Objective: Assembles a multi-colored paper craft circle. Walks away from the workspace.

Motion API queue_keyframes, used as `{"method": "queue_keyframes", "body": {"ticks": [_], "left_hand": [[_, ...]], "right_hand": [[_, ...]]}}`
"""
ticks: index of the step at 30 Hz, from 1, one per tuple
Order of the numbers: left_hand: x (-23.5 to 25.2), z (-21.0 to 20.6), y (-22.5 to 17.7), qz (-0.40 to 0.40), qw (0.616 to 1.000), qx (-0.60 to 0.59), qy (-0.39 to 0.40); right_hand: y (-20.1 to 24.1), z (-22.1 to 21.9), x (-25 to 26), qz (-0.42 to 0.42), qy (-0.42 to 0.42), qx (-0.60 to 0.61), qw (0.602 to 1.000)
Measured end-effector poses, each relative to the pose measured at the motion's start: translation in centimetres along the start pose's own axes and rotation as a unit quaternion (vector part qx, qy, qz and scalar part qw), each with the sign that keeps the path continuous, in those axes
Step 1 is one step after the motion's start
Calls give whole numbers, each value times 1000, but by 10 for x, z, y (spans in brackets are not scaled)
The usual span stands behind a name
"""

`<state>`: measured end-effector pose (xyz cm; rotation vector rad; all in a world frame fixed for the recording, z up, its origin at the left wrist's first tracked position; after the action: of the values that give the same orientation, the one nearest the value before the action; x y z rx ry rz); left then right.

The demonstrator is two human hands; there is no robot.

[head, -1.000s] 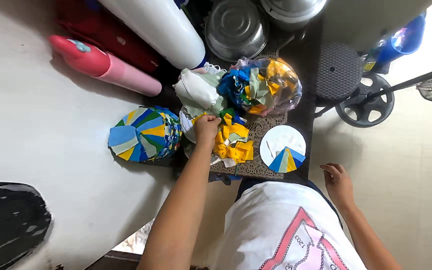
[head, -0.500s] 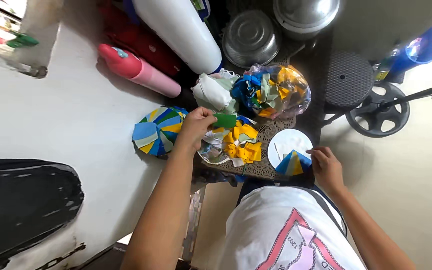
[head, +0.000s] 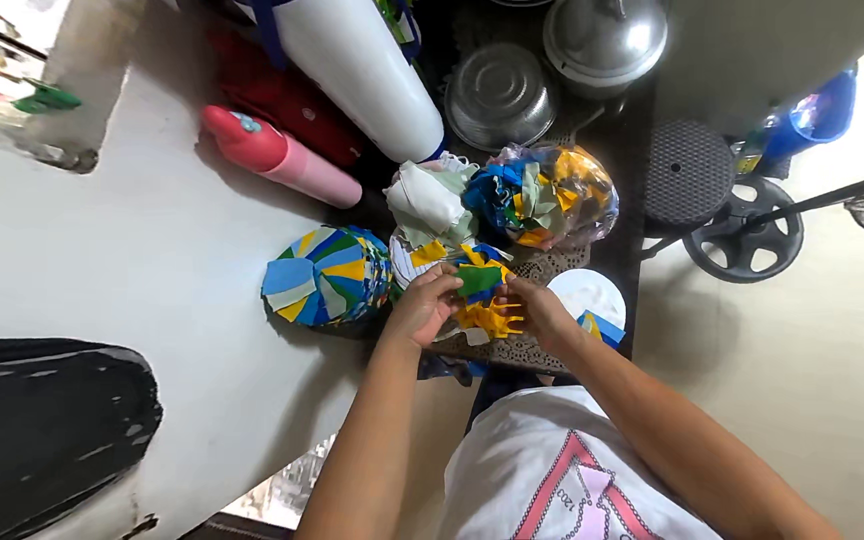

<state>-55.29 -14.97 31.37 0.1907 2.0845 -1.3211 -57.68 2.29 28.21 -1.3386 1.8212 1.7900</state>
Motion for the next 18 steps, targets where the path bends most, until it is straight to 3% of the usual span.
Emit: {"method": "queue_keyframes", "body": {"ticks": [5,7,9,12,14,18], "left_hand": [[-1,6,-2,-23,1000,-15,8],[2,12,-1,-43,999,-3,-3],[7,22,2,-78,990,118,-26],[10,28,5,-111,930,348,-47],[2,21,1,-127,913,387,-28],[-17,4,-13,-233,885,398,65]], "right_hand": [[7,-13,7,3,-15,65,998],[14,-15,9,43,-38,10,998],[22,-13,13,116,-75,-121,983],[37,-10,17,203,-79,-397,891],[48,-15,14,242,-49,-494,834],[65,-23,0,344,5,-572,745]]}}
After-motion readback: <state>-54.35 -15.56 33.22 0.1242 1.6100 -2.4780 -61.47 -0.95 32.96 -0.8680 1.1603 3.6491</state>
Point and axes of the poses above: each hand's wrist, its own x-axis towards the middle knuckle, its own z-axis out of the back of the hand, y = z × x, the point moved 4 cm from there along x, towards the middle knuckle, and after that the axes turned 13 degrees about -x, right-handed, at the moved point
